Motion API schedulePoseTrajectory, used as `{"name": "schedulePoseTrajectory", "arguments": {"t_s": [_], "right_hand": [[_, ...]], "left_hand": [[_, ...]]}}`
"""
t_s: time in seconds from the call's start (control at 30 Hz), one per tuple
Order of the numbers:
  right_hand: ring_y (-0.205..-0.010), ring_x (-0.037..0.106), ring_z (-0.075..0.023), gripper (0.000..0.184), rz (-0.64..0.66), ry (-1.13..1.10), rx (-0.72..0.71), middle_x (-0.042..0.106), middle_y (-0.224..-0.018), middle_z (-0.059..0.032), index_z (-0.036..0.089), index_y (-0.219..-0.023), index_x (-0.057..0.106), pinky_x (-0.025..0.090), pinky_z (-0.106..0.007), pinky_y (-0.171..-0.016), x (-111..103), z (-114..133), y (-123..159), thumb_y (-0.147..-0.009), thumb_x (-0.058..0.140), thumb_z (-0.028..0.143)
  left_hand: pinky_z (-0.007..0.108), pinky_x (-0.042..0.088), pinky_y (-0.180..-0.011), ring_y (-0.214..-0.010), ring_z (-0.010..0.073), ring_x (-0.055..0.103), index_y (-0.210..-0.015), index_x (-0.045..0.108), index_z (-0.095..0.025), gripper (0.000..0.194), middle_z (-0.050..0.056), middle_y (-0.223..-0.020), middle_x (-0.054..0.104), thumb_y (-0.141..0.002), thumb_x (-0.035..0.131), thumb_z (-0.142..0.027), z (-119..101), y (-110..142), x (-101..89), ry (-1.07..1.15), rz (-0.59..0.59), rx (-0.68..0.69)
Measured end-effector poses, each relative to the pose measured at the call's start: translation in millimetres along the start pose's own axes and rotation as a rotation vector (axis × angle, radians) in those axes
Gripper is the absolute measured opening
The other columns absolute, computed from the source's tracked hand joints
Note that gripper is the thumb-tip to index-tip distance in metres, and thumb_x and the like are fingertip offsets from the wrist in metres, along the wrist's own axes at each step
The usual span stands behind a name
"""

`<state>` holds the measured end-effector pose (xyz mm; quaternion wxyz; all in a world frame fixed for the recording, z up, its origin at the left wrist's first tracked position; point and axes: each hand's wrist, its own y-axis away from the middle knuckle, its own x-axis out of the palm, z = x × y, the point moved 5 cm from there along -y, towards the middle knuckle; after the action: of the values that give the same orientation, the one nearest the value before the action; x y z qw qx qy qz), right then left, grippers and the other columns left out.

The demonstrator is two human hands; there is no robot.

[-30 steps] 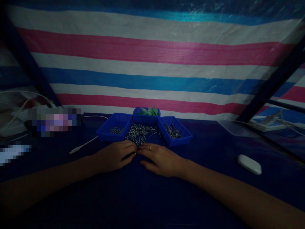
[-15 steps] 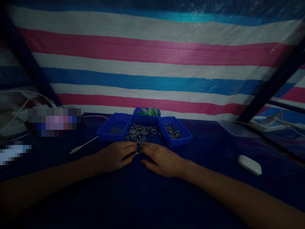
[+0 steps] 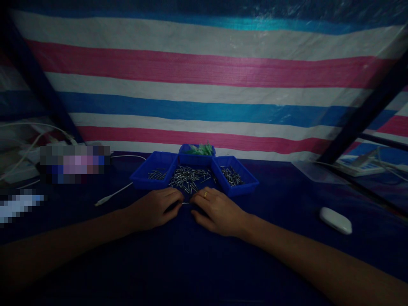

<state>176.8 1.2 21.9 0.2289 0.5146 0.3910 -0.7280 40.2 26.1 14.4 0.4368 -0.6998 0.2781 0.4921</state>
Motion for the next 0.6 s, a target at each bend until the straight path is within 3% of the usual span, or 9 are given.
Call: {"name": "schedulePoseTrajectory", "arguments": {"t_s": [0.17, 0.6], "right_hand": [[-0.072, 0.049, -0.0169, 0.016, -0.012, 0.081, 0.028, 0.056, -0.077, -0.0063, 0.014, -0.091, 0.055, 0.042, -0.03, -0.066, 2.1, -2.0, -0.4, -0.088, 0.042, 0.022], [-0.064, 0.045, -0.0146, 0.023, -0.029, 0.077, -0.029, 0.053, -0.071, -0.0041, 0.015, -0.083, 0.053, 0.039, -0.027, -0.062, 1.2, 1.7, -0.7, -0.092, 0.033, 0.021]], "left_hand": [[0.024, 0.041, -0.065, -0.07, 0.0131, 0.052, -0.085, 0.052, -0.013, 0.012, 0.003, -0.076, 0.055, -0.086, 0.04, -0.017, -4.6, -0.5, -4.6, -0.025, -0.048, 0.058], [0.024, 0.041, -0.065, -0.073, 0.0134, 0.052, -0.092, 0.054, -0.015, 0.014, 0.002, -0.078, 0.057, -0.088, 0.043, -0.024, -6.9, 0.4, -5.1, -0.046, -0.098, 0.082]]}}
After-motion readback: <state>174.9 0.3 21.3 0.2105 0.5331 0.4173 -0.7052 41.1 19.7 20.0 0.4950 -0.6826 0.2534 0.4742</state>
